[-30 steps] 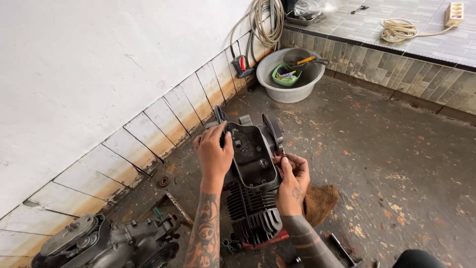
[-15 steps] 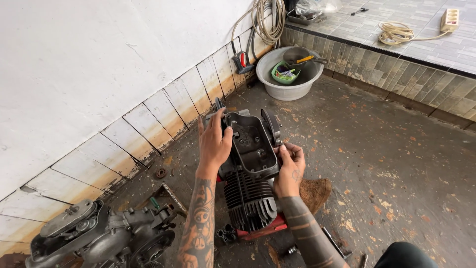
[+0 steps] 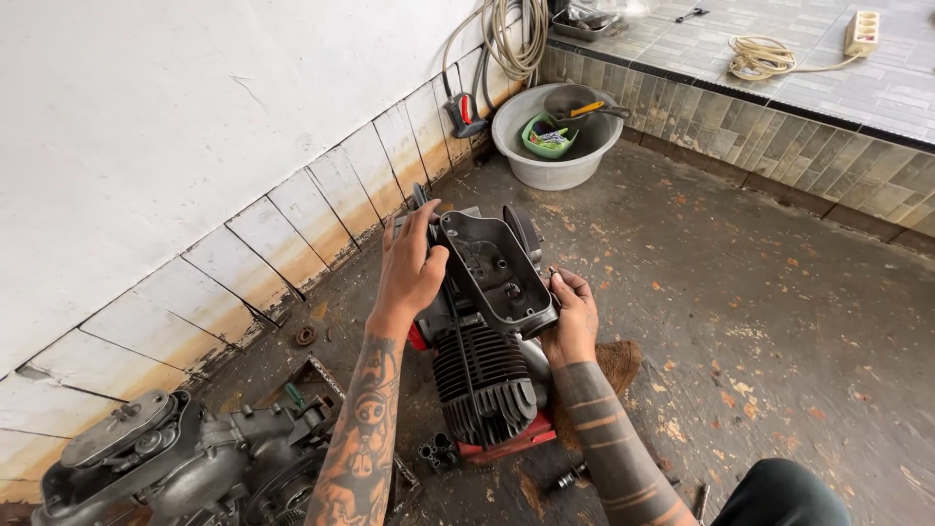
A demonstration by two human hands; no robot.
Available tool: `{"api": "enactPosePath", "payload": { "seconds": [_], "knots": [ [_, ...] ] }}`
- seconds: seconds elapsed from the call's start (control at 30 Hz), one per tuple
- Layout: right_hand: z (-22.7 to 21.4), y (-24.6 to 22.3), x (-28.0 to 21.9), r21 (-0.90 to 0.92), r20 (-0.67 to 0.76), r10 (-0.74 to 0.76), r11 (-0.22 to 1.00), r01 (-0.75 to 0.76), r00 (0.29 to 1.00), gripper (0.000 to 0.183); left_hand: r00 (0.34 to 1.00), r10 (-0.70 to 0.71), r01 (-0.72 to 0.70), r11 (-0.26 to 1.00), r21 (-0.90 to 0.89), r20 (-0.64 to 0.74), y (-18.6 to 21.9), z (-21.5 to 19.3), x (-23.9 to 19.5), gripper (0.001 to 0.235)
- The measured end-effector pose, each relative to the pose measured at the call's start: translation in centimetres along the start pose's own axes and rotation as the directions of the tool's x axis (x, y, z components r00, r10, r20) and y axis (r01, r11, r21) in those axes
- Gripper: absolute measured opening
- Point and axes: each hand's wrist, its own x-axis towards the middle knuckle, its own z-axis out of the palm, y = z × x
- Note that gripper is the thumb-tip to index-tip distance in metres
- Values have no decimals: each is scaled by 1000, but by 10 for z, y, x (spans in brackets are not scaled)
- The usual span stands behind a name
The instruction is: Repairing a motorcycle engine by disassembling and inspecting components using hand tools
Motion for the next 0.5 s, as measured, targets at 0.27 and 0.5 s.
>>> {"api": "enactPosePath", "payload": {
  "seconds": [0.27, 0.5],
  "knots": [
    [-33, 22, 30, 105, 2, 106, 989, -105, 994, 20, 995, 8, -12, 999, -32, -98, 5, 6, -15, 67],
    [-48, 12, 32, 159, -4, 177, 972, -175, 984, 20, 908, 13, 133, 939, 316, -420, 12, 73, -105, 93]
  ]
}}
